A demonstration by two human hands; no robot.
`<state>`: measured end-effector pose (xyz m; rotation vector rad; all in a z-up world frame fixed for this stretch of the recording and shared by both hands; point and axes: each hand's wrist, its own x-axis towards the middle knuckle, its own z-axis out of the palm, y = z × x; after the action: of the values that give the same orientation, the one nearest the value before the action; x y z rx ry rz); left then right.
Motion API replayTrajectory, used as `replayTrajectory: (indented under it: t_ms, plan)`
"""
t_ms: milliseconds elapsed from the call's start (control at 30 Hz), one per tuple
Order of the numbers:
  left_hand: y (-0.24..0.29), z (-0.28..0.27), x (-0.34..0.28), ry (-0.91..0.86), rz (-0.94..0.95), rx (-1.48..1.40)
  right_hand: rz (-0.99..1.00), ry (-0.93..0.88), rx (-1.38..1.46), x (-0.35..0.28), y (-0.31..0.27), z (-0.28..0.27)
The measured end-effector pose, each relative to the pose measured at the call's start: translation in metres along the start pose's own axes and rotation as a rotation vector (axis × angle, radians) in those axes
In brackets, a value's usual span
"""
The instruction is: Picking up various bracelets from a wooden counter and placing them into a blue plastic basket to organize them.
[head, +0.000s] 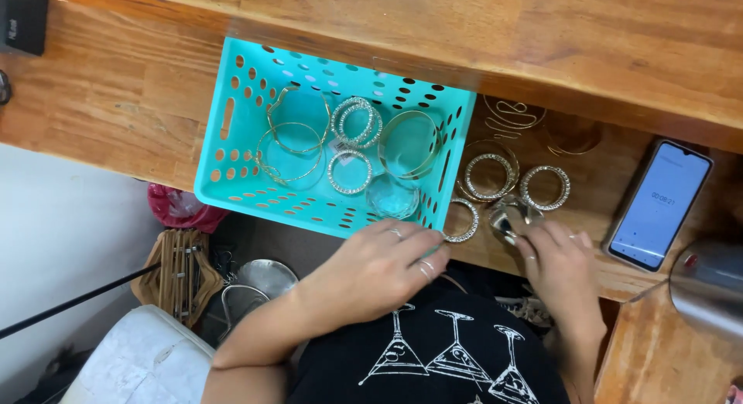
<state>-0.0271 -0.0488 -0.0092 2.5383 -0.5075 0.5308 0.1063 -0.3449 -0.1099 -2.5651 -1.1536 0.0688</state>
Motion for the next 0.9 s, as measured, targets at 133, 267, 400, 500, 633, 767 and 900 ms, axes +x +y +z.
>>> replayTrajectory:
  t_ms: [133,267,400,500,633,767,900]
  plan:
    - [0.018,-0.007,0.016,-0.022,0.113,-0.079,0.044,0.170,0.071,-0.011,-0.029,-0.056]
    - [0.030,-0.001,0.019,0.006,0.198,-0.083,-0.036,0.241,0.219,-0.008,-0.058,-0.076]
    - [0.036,-0.005,0.019,0.086,0.167,0.032,-0.364,0.215,0.330,0.009,-0.077,-0.074]
    - [0.037,-0.010,0.013,0.115,0.113,0.036,-0.417,0.230,0.342,0.020,-0.093,-0.080]
    - [0.034,-0.025,0.006,-0.022,0.015,0.005,-0.472,0.212,0.400,0.033,-0.104,-0.087]
    - [0.004,-0.050,-0.016,-0.066,-0.129,-0.031,-0.352,0.255,0.440,0.017,-0.065,-0.080]
    - [-0.030,-0.091,-0.038,-0.077,-0.428,0.132,-0.250,0.422,0.233,0.013,-0.038,-0.063]
